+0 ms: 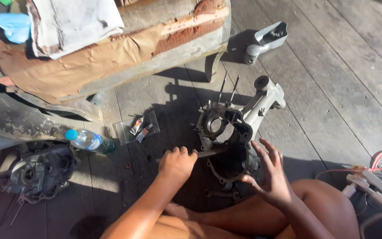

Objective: The person sits on a wooden floor and uses a metal file to scrape the inside of a disassembled engine casing. They then switch to a wire brush to scrub the interior surfaces of the casing, cleaning off residue.

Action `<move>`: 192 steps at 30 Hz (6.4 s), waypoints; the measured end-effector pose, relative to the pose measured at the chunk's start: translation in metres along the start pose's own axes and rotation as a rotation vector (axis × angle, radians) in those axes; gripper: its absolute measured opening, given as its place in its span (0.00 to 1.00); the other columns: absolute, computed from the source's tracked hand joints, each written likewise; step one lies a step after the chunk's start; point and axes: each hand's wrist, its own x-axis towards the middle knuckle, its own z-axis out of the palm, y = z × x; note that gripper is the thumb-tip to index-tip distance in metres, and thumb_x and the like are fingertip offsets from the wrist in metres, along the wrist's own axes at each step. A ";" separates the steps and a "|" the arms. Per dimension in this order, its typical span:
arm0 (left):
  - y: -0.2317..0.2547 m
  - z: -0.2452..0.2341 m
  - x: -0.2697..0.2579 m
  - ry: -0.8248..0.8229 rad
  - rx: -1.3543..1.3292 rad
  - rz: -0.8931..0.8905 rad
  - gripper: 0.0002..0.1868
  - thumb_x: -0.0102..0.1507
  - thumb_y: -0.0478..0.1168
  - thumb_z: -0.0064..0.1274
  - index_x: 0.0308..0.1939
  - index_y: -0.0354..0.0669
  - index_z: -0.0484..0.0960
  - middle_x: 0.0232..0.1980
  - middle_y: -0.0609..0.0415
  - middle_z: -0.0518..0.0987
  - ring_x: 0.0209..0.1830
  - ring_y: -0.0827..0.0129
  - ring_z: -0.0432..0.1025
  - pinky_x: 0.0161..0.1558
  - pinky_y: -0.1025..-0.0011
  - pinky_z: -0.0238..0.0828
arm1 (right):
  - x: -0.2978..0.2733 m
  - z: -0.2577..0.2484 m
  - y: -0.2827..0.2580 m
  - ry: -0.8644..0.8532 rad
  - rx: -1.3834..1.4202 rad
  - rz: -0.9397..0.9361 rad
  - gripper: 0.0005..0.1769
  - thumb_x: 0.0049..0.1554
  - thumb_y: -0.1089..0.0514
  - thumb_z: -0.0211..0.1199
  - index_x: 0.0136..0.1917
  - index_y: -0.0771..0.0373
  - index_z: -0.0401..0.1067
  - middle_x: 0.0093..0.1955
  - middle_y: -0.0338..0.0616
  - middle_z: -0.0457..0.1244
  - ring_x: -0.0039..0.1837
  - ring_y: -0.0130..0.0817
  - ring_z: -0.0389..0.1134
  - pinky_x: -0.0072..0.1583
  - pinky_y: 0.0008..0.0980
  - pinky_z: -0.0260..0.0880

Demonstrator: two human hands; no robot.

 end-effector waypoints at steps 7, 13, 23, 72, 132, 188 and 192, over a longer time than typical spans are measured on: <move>0.049 -0.005 -0.022 0.202 0.021 0.216 0.17 0.57 0.30 0.56 0.46 0.53 0.88 0.26 0.40 0.76 0.23 0.49 0.71 0.24 0.59 0.64 | -0.005 0.012 0.033 -0.300 0.027 0.119 0.65 0.50 0.44 0.75 0.87 0.52 0.36 0.78 0.65 0.49 0.75 0.79 0.48 0.68 0.76 0.56; 0.058 -0.009 0.014 0.043 0.030 0.077 0.12 0.57 0.32 0.53 0.42 0.45 0.88 0.27 0.37 0.75 0.25 0.47 0.69 0.24 0.50 0.64 | 0.008 0.023 -0.006 -0.238 0.069 0.355 0.66 0.52 0.42 0.71 0.87 0.47 0.29 0.74 0.76 0.50 0.76 0.79 0.50 0.69 0.76 0.58; 0.027 -0.036 -0.009 0.009 -0.012 0.217 0.10 0.65 0.39 0.52 0.46 0.48 0.87 0.32 0.39 0.77 0.34 0.46 0.71 0.35 0.49 0.63 | 0.008 0.021 -0.004 -0.276 0.064 0.435 0.68 0.47 0.40 0.73 0.87 0.42 0.31 0.76 0.72 0.50 0.79 0.74 0.48 0.71 0.71 0.57; 0.043 -0.024 0.050 -0.072 0.438 -0.075 0.13 0.68 0.39 0.46 0.43 0.36 0.86 0.33 0.36 0.75 0.32 0.48 0.71 0.35 0.44 0.68 | 0.006 0.009 0.024 -0.450 0.012 0.342 0.74 0.46 0.34 0.75 0.87 0.38 0.26 0.78 0.59 0.51 0.79 0.66 0.50 0.68 0.79 0.54; 0.093 0.038 0.059 0.315 0.012 0.078 0.07 0.58 0.35 0.48 0.30 0.37 0.80 0.28 0.40 0.69 0.20 0.48 0.66 0.21 0.47 0.59 | 0.014 0.002 0.002 -0.396 -0.045 0.452 0.70 0.41 0.42 0.78 0.86 0.44 0.40 0.78 0.62 0.52 0.77 0.68 0.54 0.71 0.70 0.58; 0.071 0.049 0.032 -0.102 -0.113 0.140 0.19 0.61 0.33 0.48 0.55 0.45 0.81 0.33 0.43 0.72 0.23 0.52 0.73 0.19 0.52 0.63 | -0.003 0.009 0.007 -0.215 -0.131 0.208 0.63 0.44 0.41 0.75 0.84 0.51 0.48 0.78 0.69 0.50 0.77 0.76 0.50 0.68 0.81 0.54; 0.054 0.012 0.005 -0.102 -0.146 0.156 0.18 0.62 0.31 0.45 0.55 0.44 0.80 0.33 0.44 0.73 0.27 0.50 0.77 0.22 0.52 0.68 | -0.006 0.006 -0.010 -0.288 -0.714 -0.297 0.35 0.44 0.24 0.66 0.58 0.43 0.77 0.70 0.33 0.65 0.85 0.40 0.50 0.77 0.76 0.44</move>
